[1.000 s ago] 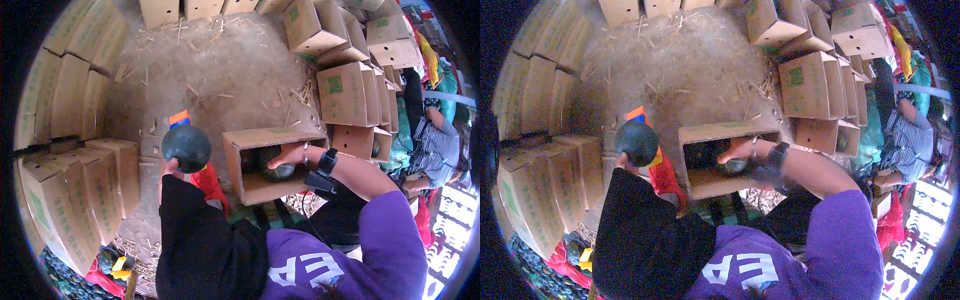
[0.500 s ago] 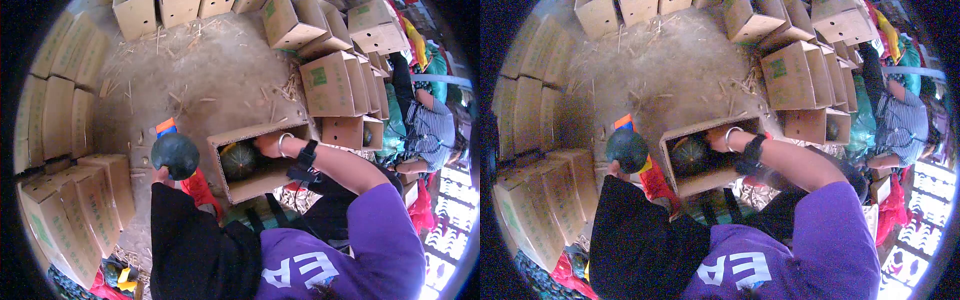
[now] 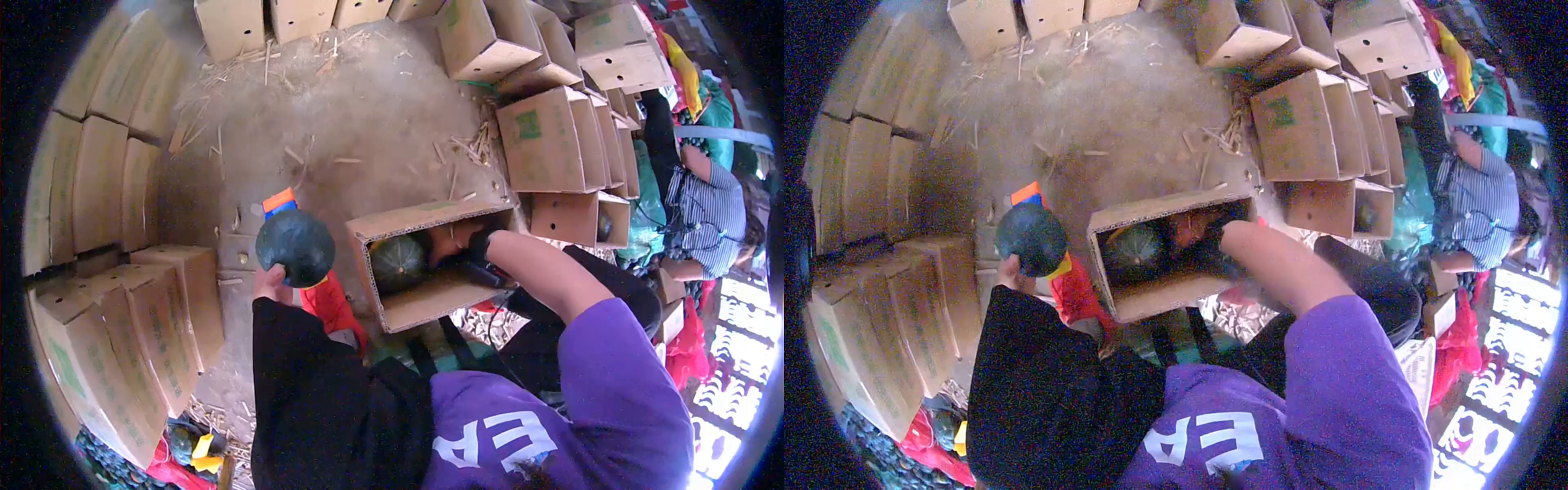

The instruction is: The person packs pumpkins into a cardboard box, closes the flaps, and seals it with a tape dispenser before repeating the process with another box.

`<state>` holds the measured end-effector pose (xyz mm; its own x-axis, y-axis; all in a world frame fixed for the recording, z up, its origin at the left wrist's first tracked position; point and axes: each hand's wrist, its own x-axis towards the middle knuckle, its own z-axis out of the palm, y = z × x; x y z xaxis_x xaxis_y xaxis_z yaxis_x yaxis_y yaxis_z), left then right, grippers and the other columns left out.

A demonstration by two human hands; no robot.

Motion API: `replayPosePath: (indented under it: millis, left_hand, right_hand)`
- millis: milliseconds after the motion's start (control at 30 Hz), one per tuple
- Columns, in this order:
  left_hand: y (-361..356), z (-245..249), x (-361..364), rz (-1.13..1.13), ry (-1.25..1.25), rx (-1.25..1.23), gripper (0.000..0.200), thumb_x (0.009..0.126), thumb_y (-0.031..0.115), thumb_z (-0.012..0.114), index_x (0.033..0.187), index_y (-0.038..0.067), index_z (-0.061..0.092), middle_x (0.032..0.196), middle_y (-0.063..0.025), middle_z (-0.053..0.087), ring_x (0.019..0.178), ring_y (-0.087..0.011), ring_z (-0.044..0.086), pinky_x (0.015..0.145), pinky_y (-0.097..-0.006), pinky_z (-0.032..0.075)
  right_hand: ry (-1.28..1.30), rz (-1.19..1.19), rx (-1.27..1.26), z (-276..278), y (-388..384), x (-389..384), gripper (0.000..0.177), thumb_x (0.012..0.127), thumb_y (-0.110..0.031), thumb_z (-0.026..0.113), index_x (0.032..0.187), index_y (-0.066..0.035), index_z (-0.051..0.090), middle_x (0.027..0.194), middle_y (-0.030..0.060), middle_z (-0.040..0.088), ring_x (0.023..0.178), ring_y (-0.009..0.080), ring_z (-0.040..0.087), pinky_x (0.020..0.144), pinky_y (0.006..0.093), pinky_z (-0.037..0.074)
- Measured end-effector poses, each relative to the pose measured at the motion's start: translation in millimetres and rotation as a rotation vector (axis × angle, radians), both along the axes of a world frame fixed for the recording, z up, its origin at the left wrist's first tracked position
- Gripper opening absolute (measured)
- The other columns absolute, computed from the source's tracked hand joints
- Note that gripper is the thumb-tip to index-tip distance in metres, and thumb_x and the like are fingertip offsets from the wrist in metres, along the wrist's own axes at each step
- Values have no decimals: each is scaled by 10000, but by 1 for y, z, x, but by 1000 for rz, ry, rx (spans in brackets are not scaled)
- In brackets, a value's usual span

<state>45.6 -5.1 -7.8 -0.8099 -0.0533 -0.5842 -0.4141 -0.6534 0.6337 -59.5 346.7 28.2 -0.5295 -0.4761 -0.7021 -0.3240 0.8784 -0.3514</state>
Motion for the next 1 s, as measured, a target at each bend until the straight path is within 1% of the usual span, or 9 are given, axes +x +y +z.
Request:
replayPosePath:
  millis: [133,233,300,467,533,600,733,767,1000]
  left_hand:
    - [-10,-34,12,31,-30,-28,782,624,329,726,1261,33,381,1175,-74,501,1084,-236,481,933,-379,373]
    - [-13,-14,14,96,-94,0,740,674,331,697,1268,31,374,1184,-75,495,1087,-231,478,942,-367,363]
    - [-10,44,5,102,-8,-29,708,705,326,674,1272,31,370,1185,-77,496,1086,-227,478,945,-357,357]
    - [-44,159,-40,-298,321,-398,743,671,396,688,1224,-15,410,1141,-96,521,1048,-199,495,916,-330,367]
    - [-21,234,-69,-473,411,-539,810,608,446,710,1173,-65,436,1057,-112,556,949,-180,541,848,-307,415]
    - [-9,284,-95,-706,451,-706,803,568,350,763,1172,-69,440,1047,-111,557,950,-175,537,851,-295,414]
    - [61,374,-113,-1124,641,-1147,543,660,294,730,1060,-28,553,927,-74,614,848,-131,571,777,-274,450]
    - [76,382,-112,-1164,678,-1206,487,692,317,709,1015,-23,579,876,-66,618,811,-127,572,747,-271,454]
    - [71,325,-95,-963,395,-1127,371,791,386,619,866,25,656,705,-20,597,641,-96,554,579,-247,453]
  right_hand:
    - [156,26,-16,4,-8,-2,466,826,-387,419,1152,-71,527,1140,148,554,1045,347,509,946,437,364]
    - [526,86,-10,-133,46,19,417,846,-342,403,1081,-38,565,1109,167,567,1007,329,539,922,396,391]
    - [458,192,18,-110,40,12,410,831,-318,442,1084,-13,547,1098,186,561,996,338,537,889,392,406]
    - [-310,201,210,147,-27,-23,467,834,-283,537,1200,-6,453,1119,160,550,1016,261,544,869,348,432]
    - [-321,-173,-488,199,-27,-5,444,823,-382,550,1097,-32,545,952,150,625,920,261,592,820,384,450]
    - [-321,-421,-896,232,-47,11,682,776,-286,674,1321,-81,317,1116,92,532,1022,165,511,842,293,451]
    - [309,-494,-1370,250,-92,28,846,653,-225,785,1307,-22,288,1163,103,479,1080,164,463,924,303,389]
    - [170,-614,-1528,247,-94,26,822,635,-191,791,1280,-14,312,1152,95,487,1074,164,465,942,310,373]
    - [118,-619,-581,216,21,53,841,541,-333,774,1206,30,409,1043,182,581,978,279,563,873,318,430]
